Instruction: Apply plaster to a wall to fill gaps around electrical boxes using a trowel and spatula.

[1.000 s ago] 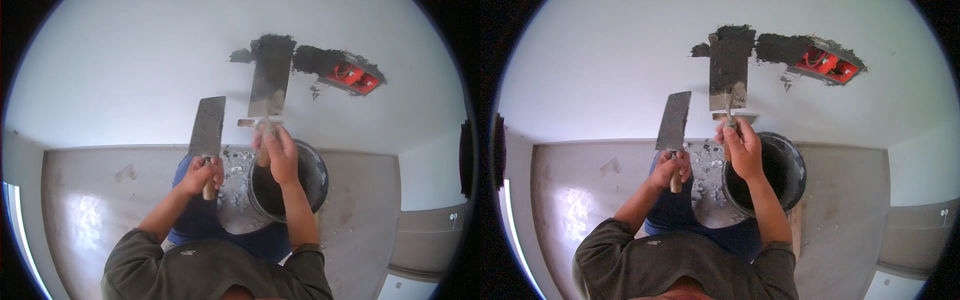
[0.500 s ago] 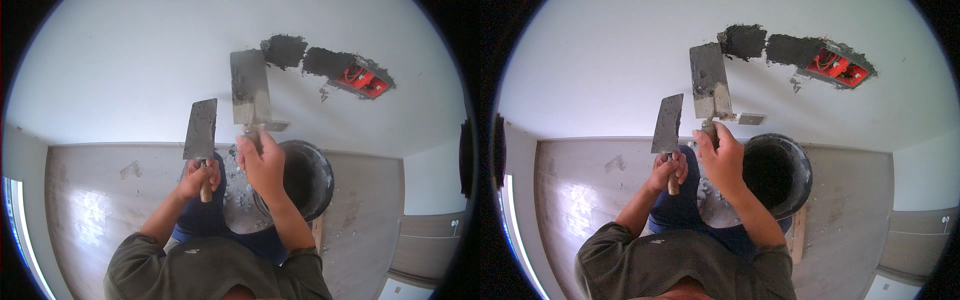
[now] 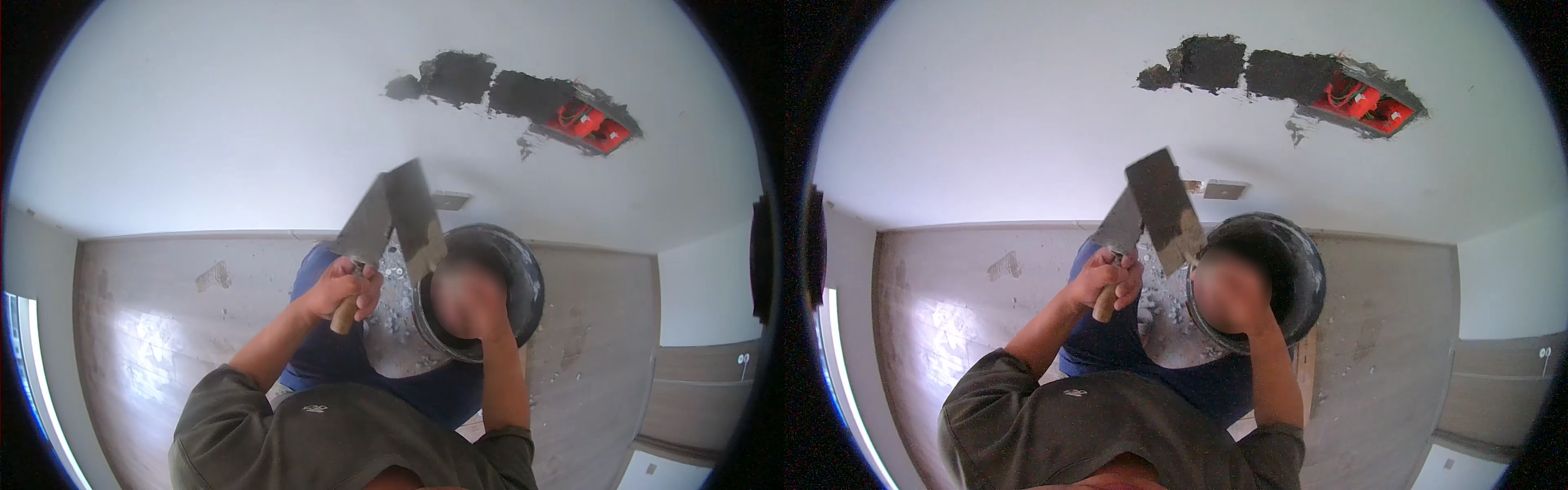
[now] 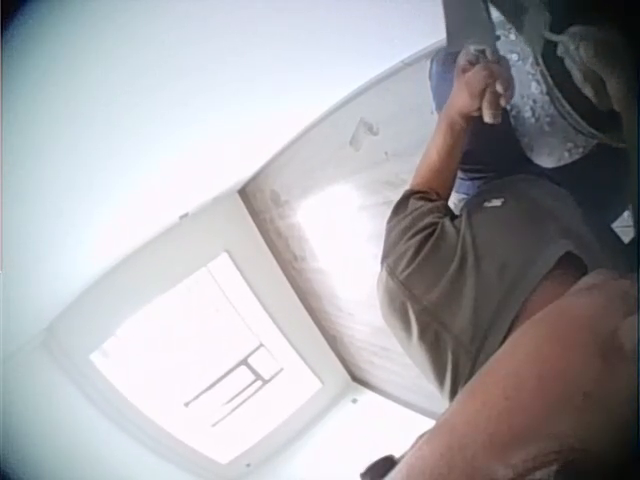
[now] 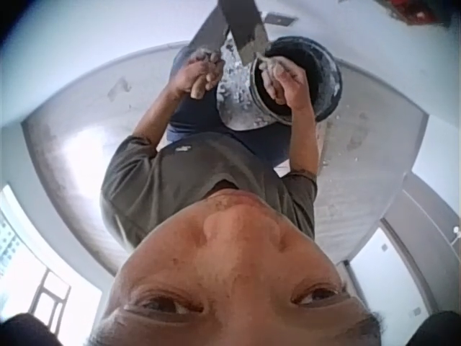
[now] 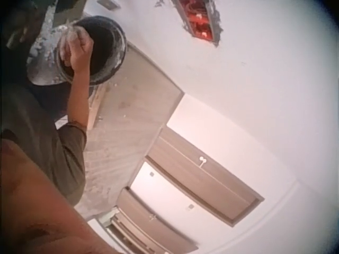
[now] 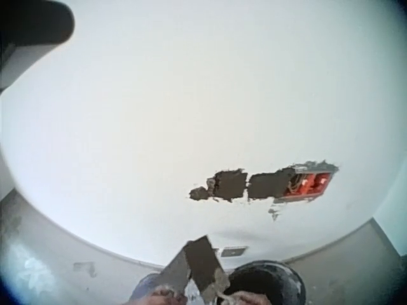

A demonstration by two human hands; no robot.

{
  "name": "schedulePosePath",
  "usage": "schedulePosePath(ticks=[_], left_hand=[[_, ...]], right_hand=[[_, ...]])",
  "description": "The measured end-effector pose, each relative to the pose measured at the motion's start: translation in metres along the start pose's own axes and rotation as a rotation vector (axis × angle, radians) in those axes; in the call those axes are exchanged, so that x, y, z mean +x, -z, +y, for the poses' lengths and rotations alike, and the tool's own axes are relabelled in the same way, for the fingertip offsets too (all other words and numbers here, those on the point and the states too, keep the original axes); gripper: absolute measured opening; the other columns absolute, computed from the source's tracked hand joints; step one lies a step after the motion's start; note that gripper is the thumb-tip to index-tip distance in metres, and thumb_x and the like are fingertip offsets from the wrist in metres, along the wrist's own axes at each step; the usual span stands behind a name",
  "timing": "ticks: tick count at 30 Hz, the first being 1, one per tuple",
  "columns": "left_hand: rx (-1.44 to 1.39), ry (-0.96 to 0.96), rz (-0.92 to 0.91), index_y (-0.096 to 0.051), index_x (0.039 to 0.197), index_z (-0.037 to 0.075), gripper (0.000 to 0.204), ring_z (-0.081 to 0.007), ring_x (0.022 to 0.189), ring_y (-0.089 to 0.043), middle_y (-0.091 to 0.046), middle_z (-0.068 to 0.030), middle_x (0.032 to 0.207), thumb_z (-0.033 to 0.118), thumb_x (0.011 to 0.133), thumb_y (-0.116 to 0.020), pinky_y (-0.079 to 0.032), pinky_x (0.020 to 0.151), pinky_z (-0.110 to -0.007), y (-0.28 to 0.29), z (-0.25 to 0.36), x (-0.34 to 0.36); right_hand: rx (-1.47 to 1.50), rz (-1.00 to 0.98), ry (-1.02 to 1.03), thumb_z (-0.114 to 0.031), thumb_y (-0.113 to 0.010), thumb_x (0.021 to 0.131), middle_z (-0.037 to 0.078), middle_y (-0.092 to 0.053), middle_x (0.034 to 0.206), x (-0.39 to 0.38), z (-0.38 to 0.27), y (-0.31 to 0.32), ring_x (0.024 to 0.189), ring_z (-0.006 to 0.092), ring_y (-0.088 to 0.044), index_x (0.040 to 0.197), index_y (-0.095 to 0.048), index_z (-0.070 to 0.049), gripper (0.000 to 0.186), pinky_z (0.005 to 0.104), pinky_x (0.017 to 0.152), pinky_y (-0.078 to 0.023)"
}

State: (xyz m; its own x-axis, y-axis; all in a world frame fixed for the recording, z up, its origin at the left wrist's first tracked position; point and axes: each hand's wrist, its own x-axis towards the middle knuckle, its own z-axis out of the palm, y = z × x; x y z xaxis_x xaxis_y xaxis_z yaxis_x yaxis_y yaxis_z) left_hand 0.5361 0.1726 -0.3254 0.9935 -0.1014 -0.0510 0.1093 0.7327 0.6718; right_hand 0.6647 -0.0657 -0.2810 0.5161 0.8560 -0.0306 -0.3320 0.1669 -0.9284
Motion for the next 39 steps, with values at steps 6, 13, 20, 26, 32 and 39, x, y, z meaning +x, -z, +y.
schedulePosePath(ticks=[6, 13, 20, 26, 32, 39], left_hand=[[-0.038, 0.115, -0.129, -0.045, 0.087, 0.007, 0.011, -0.0206, 0.046, -0.051, -0.048, -0.0074, 0.061, 0.002, 0.081, -0.052, -0.041, 0.044, -0.032, -0.014, 0.0, 0.015], [0.185, 0.043, -0.17, -0.048, 0.084, 0.007, 0.005, -0.0181, 0.052, -0.054, -0.052, -0.0061, 0.064, 0.006, 0.088, -0.051, -0.045, 0.048, -0.031, -0.022, 0.004, 0.038], [0.725, -0.267, 0.075, -0.055, 0.095, 0.004, 0.007, -0.0121, 0.064, -0.057, -0.057, -0.0028, 0.069, 0.01, 0.092, -0.055, -0.047, 0.057, -0.03, -0.032, -0.027, 0.068], [1.04, -0.503, 0.057, -0.057, 0.098, 0.003, 0.014, -0.023, 0.063, -0.061, -0.059, -0.0103, 0.07, 0.008, 0.086, -0.062, -0.049, 0.058, -0.036, -0.057, -0.027, 0.094], [1.564, -0.871, -0.154, -0.05, 0.105, 0.001, 0.036, -0.0411, 0.073, -0.06, -0.06, -0.0184, 0.08, 0.011, 0.077, -0.07, -0.048, 0.06, -0.046, -0.071, -0.014, 0.121], [1.747, -0.495, -0.407, -0.045, 0.1, 0.004, 0.025, -0.043, 0.072, -0.059, -0.059, -0.0197, 0.078, 0.013, 0.082, -0.061, -0.047, 0.062, -0.05, -0.038, -0.006, 0.128]], right_hand=[[-0.097, 0.099, -0.205, -0.027, -0.054, 0.097, 0.006, -0.057, 0.068, -0.039, 0.002, 0.027, 0.05, 0.0103, -0.05, 0.104, -0.06, 0.004, 0.032, 0.0225, 0.045, -0.038], [-0.145, 0.441, -0.316, -0.027, -0.055, 0.093, 0.006, -0.06, 0.074, -0.113, -0.013, 0.044, 0.053, 0.0103, -0.053, 0.109, -0.062, 0.002, 0.034, 0.0223, 0.045, -0.039], [-1.715, 0.668, 0.44, -0.005, -0.071, 0.079, 0.019, -0.06, 0.107, -0.115, -0.014, 0.007, 0.09, 0.0361, -0.061, 0.107, -0.063, 0.001, 0.03, 0.0397, 0.075, -0.052], [-1.786, 0.79, 0.49, -0.003, -0.073, 0.076, 0.023, -0.061, 0.107, -0.118, 0.005, 0.001, 0.094, 0.0403, -0.061, 0.099, -0.061, 0.004, 0.027, 0.0445, 0.08, -0.051], [-1.728, 0.934, 0.556, 0.006, -0.065, 0.07, 0.024, -0.061, 0.109, -0.12, 0.003, 0.015, 0.091, 0.0414, -0.06, 0.1, -0.06, 0.006, 0.03, 0.0446, 0.079, -0.051], [-1.935, 0.91, 0.593, 0.001, -0.065, 0.074, 0.026, -0.06, 0.105, -0.139, -0.04, 0.046, 0.087, 0.0427, -0.059, 0.097, -0.06, 0.008, 0.025, 0.0454, 0.076, -0.05]])
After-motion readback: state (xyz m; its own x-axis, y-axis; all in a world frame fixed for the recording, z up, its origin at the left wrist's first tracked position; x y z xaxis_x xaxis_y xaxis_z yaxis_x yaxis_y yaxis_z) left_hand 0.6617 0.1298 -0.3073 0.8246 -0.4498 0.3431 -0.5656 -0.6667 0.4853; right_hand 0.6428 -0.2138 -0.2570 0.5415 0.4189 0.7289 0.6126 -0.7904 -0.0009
